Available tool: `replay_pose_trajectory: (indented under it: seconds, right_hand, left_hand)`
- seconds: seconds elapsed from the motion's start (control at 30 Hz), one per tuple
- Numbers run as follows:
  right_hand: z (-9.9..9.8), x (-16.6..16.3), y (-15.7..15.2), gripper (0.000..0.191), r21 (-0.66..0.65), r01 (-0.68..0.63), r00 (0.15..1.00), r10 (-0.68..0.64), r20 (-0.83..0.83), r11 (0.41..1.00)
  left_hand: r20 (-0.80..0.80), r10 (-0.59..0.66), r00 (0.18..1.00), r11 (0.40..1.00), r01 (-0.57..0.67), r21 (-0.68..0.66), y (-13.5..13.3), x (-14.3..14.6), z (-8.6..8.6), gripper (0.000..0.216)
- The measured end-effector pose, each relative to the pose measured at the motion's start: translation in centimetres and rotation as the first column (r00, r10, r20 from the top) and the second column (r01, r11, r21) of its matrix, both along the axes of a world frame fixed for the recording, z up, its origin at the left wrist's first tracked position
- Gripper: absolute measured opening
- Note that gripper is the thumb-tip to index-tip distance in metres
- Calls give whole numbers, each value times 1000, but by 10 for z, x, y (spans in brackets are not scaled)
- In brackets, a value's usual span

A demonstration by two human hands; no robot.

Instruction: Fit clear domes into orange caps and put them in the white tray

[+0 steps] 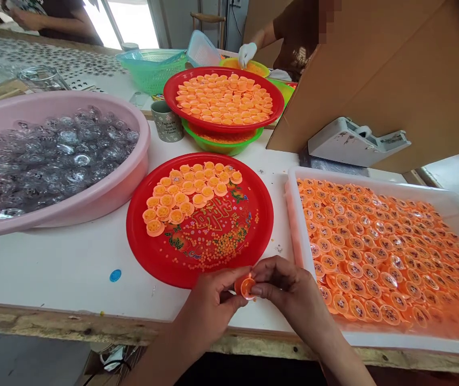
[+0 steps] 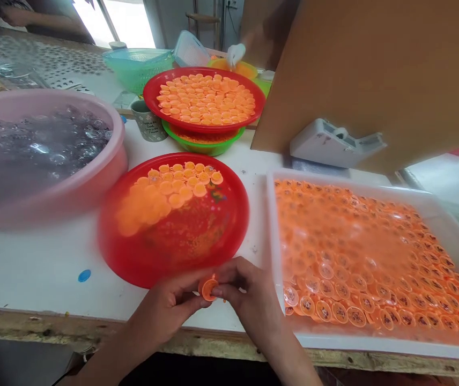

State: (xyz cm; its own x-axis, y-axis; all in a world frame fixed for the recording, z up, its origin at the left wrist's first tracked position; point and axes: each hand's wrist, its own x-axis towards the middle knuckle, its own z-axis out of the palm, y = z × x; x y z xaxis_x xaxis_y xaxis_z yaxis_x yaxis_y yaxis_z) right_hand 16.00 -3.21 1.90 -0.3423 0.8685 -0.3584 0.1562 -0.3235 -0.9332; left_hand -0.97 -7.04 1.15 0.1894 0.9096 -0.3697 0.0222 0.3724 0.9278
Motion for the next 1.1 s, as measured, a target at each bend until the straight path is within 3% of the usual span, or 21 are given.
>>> replay_pose_trajectory:
  seconds: [0.13,0.27,0.43,0.77,1.1]
  right_hand:
    - [4,-3,-4,16,220,13,992,-39,116,975]
    - [4,-2,-10,18,414,12,979,-96,182,910]
    - [-1,-6,-23,6,559,67,943,-235,236,827]
    - [-3,-7,-34,8,378,234,943,-304,136,896]
    - [-3,-15,-35,6,306,298,951,-308,-17,904]
  left_hand:
    - [-149,38,988,986,-13,166,-1,4,-2,38]
    - [-30,31,999,991,-27,134,-2,6,4,42]
    - [91,215,972,962,-227,149,-3,8,6,28]
    - [139,285,948,900,-315,301,-10,10,2,29]
    - [170,430,887,877,-455,154,-14,18,4,21]
